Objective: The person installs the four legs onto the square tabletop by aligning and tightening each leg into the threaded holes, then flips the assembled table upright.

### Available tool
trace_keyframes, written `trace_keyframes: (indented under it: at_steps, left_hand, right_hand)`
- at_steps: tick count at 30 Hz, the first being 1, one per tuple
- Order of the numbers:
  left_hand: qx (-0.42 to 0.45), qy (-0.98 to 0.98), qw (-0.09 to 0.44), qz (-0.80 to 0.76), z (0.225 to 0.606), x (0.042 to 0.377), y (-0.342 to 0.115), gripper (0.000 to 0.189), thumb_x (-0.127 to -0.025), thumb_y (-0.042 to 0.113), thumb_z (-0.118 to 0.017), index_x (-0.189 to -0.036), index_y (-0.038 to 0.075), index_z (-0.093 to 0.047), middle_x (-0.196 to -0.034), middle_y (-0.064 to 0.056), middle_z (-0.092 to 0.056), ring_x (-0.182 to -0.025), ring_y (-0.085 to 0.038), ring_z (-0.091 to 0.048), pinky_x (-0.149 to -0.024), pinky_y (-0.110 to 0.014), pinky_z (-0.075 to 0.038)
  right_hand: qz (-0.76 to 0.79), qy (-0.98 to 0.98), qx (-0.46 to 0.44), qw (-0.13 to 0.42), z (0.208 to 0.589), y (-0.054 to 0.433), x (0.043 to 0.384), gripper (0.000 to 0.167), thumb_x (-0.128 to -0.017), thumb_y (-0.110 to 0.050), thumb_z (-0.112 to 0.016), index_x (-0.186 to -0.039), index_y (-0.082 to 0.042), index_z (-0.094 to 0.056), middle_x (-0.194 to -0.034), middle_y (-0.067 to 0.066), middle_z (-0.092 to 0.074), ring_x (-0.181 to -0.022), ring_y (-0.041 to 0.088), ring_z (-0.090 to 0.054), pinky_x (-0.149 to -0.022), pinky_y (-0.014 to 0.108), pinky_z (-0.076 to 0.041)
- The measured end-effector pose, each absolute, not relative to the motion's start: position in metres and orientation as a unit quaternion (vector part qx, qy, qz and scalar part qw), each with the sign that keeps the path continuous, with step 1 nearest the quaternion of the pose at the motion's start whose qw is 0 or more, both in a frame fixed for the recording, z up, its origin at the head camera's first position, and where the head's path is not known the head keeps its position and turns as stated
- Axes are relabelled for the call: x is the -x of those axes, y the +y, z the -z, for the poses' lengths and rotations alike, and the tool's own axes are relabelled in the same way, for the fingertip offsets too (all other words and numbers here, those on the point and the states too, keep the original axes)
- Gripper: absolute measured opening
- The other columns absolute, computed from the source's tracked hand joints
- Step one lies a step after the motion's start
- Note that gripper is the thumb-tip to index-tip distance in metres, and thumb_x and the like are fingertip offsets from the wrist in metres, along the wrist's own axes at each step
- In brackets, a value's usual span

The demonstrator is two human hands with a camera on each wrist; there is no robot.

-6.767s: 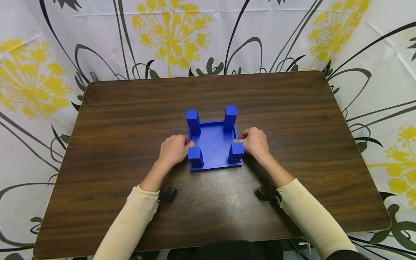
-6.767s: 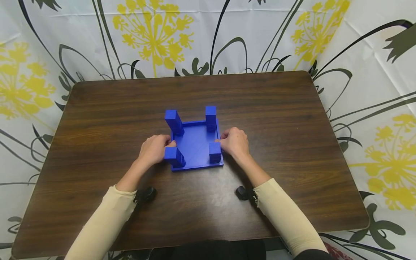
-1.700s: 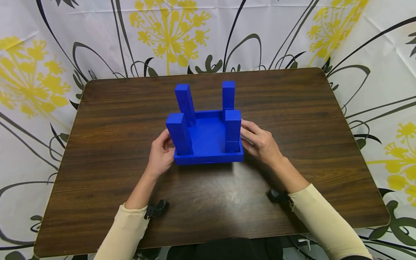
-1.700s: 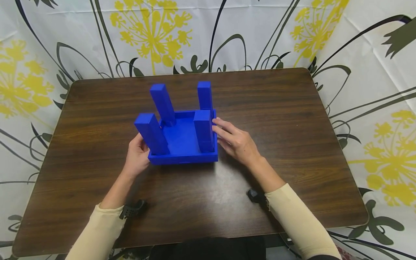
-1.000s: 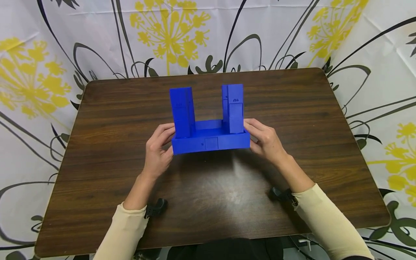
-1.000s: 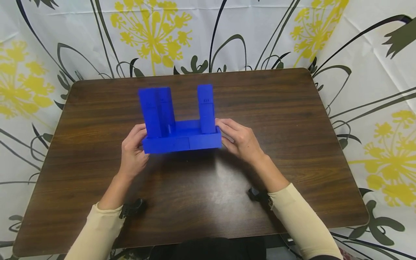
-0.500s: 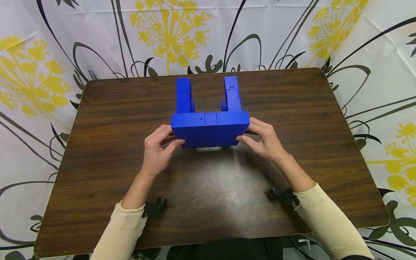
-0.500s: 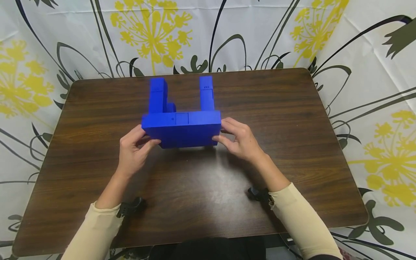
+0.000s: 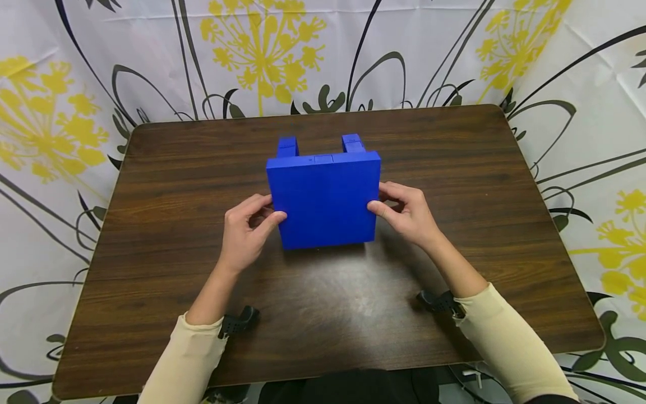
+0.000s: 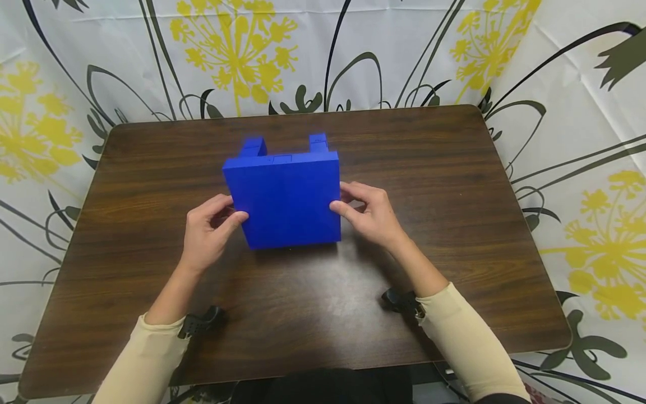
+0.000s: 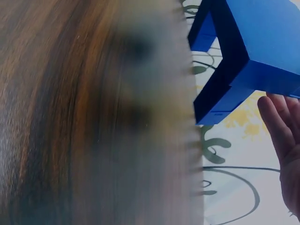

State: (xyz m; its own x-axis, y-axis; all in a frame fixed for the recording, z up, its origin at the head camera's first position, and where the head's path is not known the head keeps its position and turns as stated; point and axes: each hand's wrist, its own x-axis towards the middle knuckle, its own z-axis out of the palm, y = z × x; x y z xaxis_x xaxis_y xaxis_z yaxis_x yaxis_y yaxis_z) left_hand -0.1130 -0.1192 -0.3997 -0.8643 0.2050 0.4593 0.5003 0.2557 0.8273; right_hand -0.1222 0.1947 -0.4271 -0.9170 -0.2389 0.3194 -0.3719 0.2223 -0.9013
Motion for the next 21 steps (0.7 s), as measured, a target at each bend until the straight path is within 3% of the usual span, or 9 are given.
trace_keyframes:
  at_steps: [5, 10, 15, 21]
  left_hand:
    - [0.191, -0.792, 0.096, 0.572, 0.401, 0.114, -0.120, 0.018, -0.085, -0.011, -0.069, -0.103, -0.015, -0.068, -0.084, -0.021, -0.066, -0.069, -0.008, -0.061, -0.060, -0.018, -0.050]
    - [0.148, -0.784, 0.030, 0.602, 0.419, 0.121, -0.127, 0.019, -0.090, -0.004, -0.067, -0.108, -0.012, -0.068, -0.087, -0.021, -0.069, -0.069, -0.006, -0.066, -0.064, -0.026, -0.056]
    - [0.107, -0.768, -0.021, 0.631, 0.427, 0.126, -0.130, 0.025, -0.093, 0.009, -0.068, -0.108, -0.010, -0.069, -0.082, -0.011, -0.071, -0.063, -0.016, -0.067, -0.063, -0.040, -0.057]
    - [0.075, -0.765, -0.062, 0.637, 0.424, 0.127, -0.130, 0.033, -0.094, 0.022, -0.068, -0.108, -0.009, -0.070, -0.077, -0.004, -0.068, -0.057, -0.021, -0.065, -0.060, -0.042, -0.057]
  right_hand:
    - [-0.626, -0.762, -0.161, 0.016, 0.428, 0.194, 0.123, 0.031, -0.092, -0.002, -0.067, -0.122, 0.004, -0.066, -0.102, 0.019, -0.070, -0.083, 0.025, -0.069, -0.064, 0.037, -0.058]
    - [-0.661, -0.742, -0.110, -0.037, 0.427, 0.193, 0.123, 0.034, -0.094, -0.010, -0.066, -0.124, 0.006, -0.064, -0.107, 0.024, -0.069, -0.084, 0.023, -0.071, -0.064, 0.049, -0.056]
    - [-0.681, -0.727, -0.063, -0.060, 0.425, 0.191, 0.125, 0.034, -0.094, -0.013, -0.067, -0.120, 0.008, -0.066, -0.105, 0.020, -0.071, -0.081, 0.020, -0.071, -0.061, 0.044, -0.057]
    - [-0.691, -0.718, -0.021, -0.081, 0.421, 0.188, 0.127, 0.035, -0.094, -0.016, -0.068, -0.116, 0.011, -0.066, -0.092, 0.009, -0.072, -0.074, 0.017, -0.068, -0.058, 0.038, -0.057]
